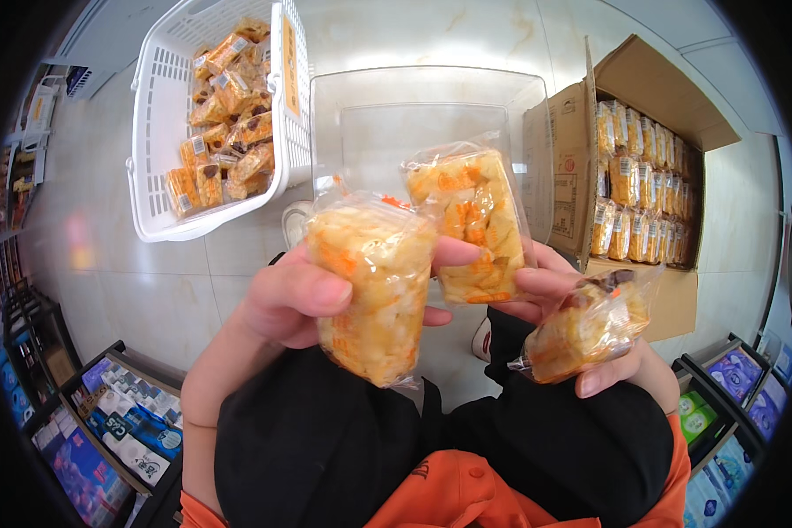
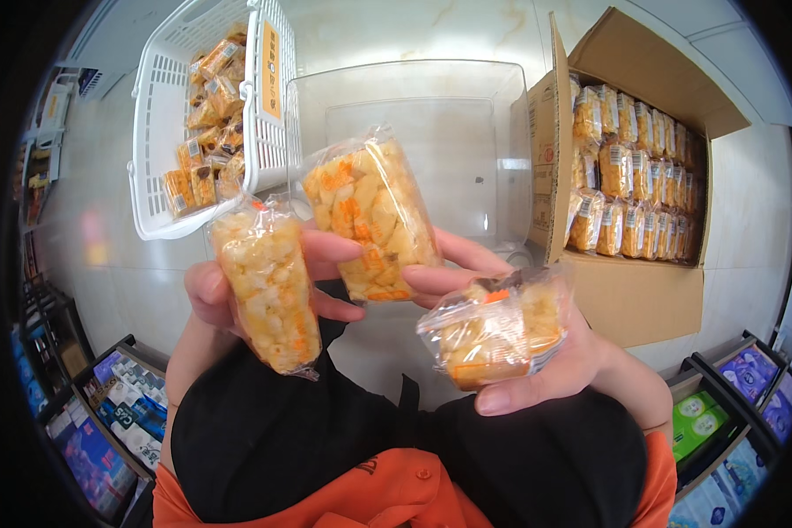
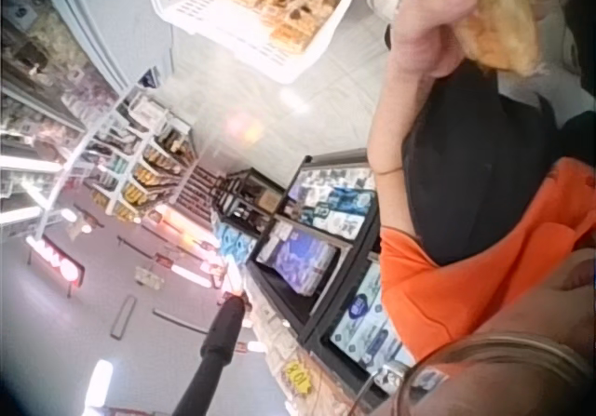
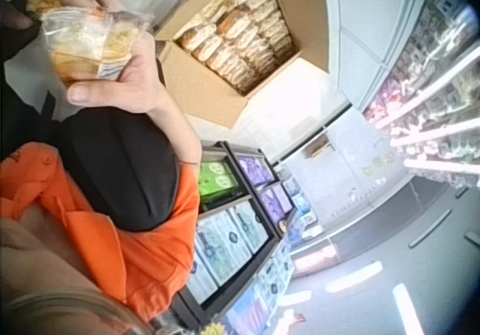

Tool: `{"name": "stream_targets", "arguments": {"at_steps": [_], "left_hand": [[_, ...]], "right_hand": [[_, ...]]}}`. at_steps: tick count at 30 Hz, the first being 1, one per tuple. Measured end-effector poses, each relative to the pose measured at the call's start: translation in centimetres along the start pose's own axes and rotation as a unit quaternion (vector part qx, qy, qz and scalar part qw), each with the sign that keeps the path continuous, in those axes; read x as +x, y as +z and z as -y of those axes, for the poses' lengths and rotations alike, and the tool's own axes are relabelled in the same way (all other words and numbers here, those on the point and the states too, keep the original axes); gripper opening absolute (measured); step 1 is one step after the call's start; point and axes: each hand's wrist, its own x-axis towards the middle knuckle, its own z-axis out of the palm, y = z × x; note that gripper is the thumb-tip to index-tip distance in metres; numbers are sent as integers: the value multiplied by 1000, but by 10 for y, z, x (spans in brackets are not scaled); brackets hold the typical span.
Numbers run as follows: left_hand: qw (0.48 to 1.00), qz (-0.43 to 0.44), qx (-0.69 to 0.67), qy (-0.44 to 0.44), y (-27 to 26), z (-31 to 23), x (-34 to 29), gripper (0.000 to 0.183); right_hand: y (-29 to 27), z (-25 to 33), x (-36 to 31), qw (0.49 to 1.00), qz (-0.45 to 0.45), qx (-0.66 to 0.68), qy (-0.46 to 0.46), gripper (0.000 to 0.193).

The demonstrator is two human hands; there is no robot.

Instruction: The person unloads packaged food items from a basket and a cardboard box, arranging them in a row on a clear plastic tray.

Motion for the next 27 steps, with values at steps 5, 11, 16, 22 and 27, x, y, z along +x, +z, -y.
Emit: {"name": "stream_targets", "arguments": {"at_steps": [5, 11, 16, 22, 27], "left_hand": [[1000, 16, 4, 6, -1, 0, -2, 88], [999, 41, -6, 19, -5, 2, -3, 85], [998, 51, -6, 27, -7, 1, -3, 80], [999, 35, -21, 18, -7, 2, -4, 81], [1000, 1, -1, 1, 2, -1, -4, 83]], "right_hand": [[-3, 1, -1, 1000, 28, -6, 11, 88], [-2, -2, 0, 999, 31, 24, -8, 90], [-4, -2, 0, 999, 33, 32, -11, 89], [-2, -1, 2, 999, 34, 15, -18, 86], [-1, -2, 2, 999, 32, 5, -15, 83]]}}
